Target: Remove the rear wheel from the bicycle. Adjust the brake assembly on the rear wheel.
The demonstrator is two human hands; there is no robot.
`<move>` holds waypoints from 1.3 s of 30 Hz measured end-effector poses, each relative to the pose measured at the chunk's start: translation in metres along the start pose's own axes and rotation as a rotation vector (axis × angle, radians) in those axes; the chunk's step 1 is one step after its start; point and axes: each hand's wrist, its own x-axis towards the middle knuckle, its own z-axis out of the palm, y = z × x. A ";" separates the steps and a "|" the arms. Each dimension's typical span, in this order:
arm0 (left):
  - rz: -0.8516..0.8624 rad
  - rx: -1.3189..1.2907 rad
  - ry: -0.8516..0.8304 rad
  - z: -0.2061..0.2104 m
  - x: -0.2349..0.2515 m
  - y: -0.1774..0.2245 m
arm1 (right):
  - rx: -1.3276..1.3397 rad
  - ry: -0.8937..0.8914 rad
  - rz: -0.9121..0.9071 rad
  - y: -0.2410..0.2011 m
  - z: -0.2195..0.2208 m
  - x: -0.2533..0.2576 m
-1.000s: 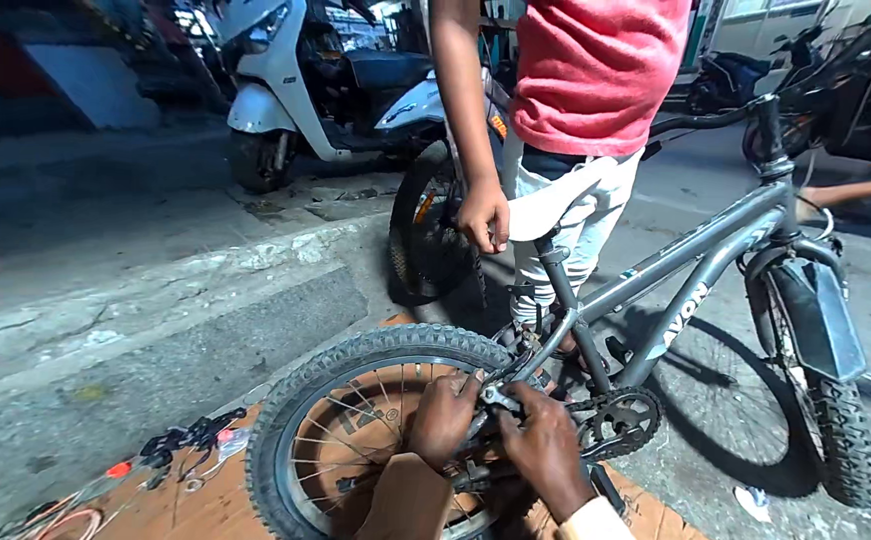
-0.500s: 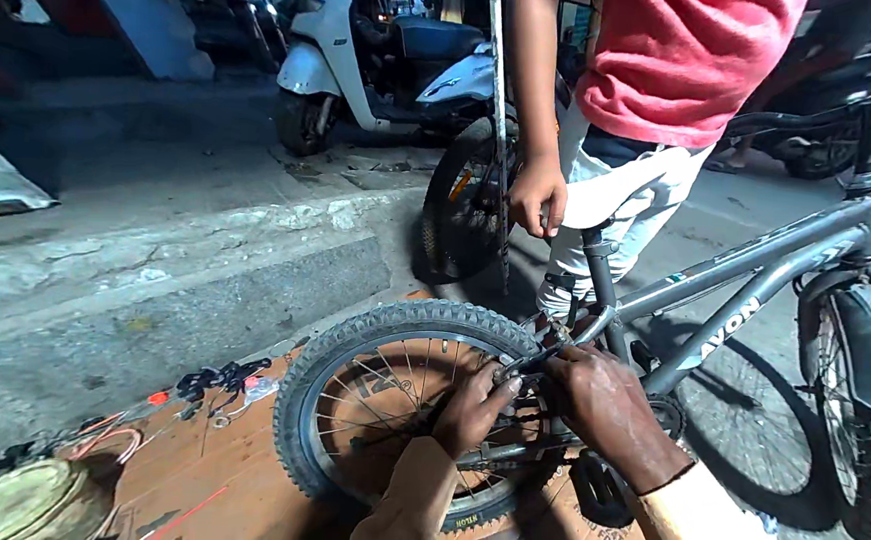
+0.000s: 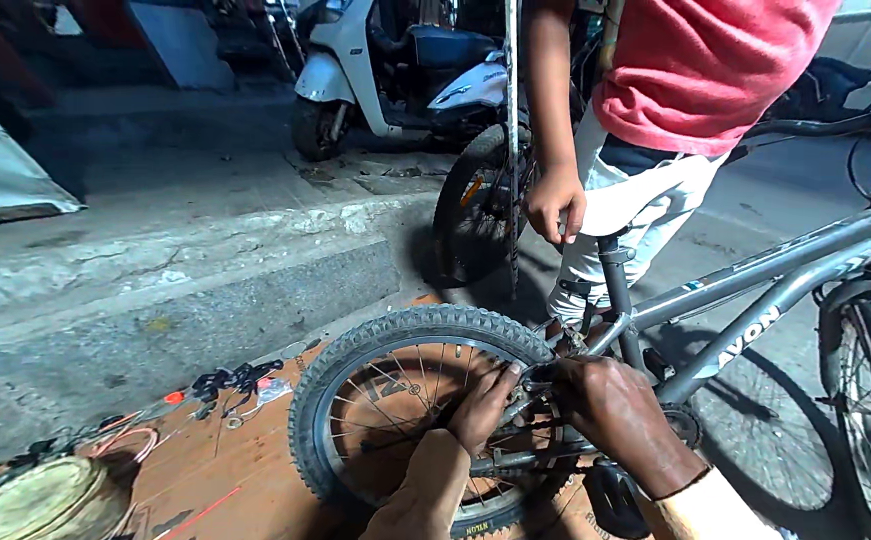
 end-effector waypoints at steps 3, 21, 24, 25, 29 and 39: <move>-0.129 0.060 0.132 0.011 0.001 0.005 | 0.013 -0.038 0.053 -0.004 0.001 -0.002; -0.176 -0.084 0.127 0.022 -0.008 0.034 | 0.527 0.250 0.374 0.007 0.064 -0.039; -0.094 0.028 0.153 0.018 0.004 0.007 | 0.247 0.152 0.221 0.008 0.037 -0.023; -0.074 0.085 0.164 0.016 0.005 0.004 | 0.175 0.150 0.166 0.007 0.032 -0.016; -0.065 0.216 0.192 0.016 0.002 0.011 | 0.001 0.082 0.003 0.005 0.017 -0.003; -0.123 0.106 0.142 0.018 0.007 0.010 | 0.207 -0.135 0.180 0.000 0.046 -0.032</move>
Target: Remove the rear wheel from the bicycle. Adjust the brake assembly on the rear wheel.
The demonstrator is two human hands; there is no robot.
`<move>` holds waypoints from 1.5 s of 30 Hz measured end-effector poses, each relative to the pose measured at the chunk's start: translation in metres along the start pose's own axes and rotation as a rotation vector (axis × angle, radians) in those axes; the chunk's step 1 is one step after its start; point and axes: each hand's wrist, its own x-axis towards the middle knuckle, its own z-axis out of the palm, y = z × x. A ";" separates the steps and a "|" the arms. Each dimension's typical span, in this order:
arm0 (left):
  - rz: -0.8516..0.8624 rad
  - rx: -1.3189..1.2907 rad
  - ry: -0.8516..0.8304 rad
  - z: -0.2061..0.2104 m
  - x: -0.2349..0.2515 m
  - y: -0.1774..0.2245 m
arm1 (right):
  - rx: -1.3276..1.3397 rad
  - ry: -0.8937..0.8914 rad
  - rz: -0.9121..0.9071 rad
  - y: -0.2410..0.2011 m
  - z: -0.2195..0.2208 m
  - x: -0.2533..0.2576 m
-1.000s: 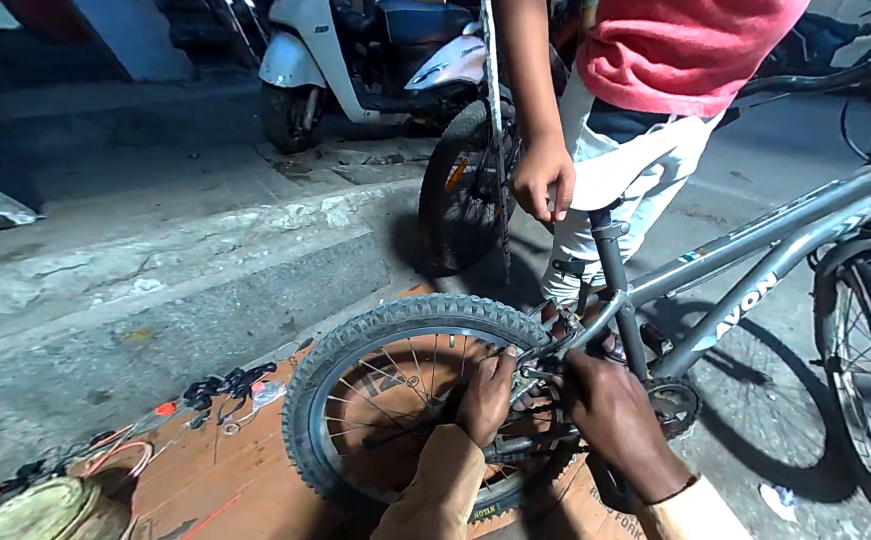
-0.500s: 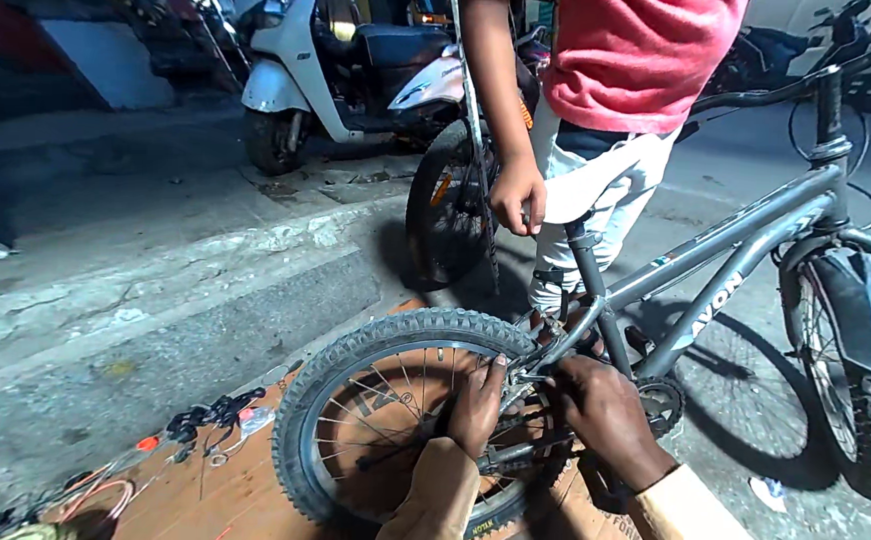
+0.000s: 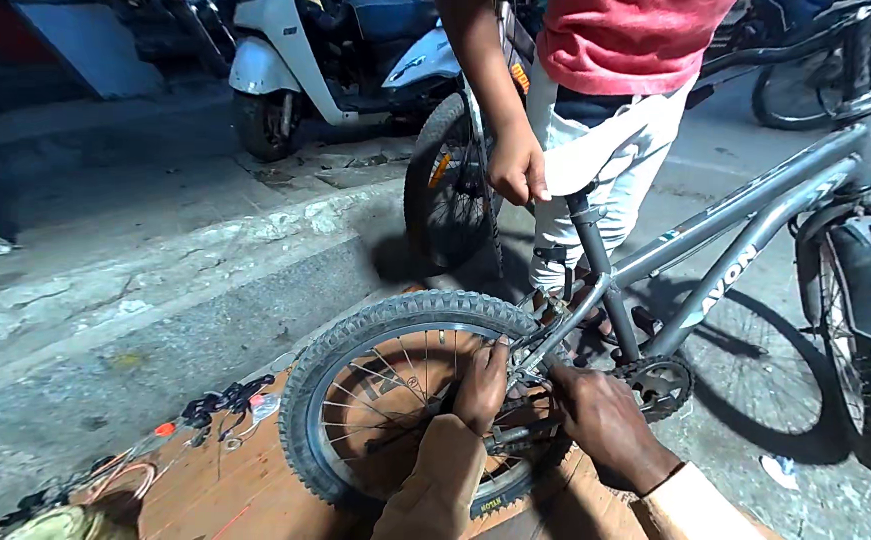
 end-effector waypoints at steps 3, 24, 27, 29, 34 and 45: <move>0.035 -0.001 0.012 0.000 0.009 -0.017 | -0.042 0.223 -0.109 0.003 -0.009 0.000; 0.023 0.059 0.045 0.001 -0.007 -0.003 | -0.167 0.051 -0.044 -0.014 -0.029 0.020; 0.040 -0.038 0.025 0.006 -0.001 -0.011 | 0.103 0.216 0.056 -0.003 0.009 0.008; 0.040 0.004 0.054 0.005 -0.002 -0.014 | 0.367 0.299 0.182 -0.008 0.046 0.000; 0.061 -0.052 0.000 0.000 -0.005 -0.008 | 0.587 0.170 0.246 -0.007 0.048 0.000; 0.437 0.332 0.375 0.005 -0.053 -0.048 | 0.558 0.254 0.268 0.000 0.057 -0.060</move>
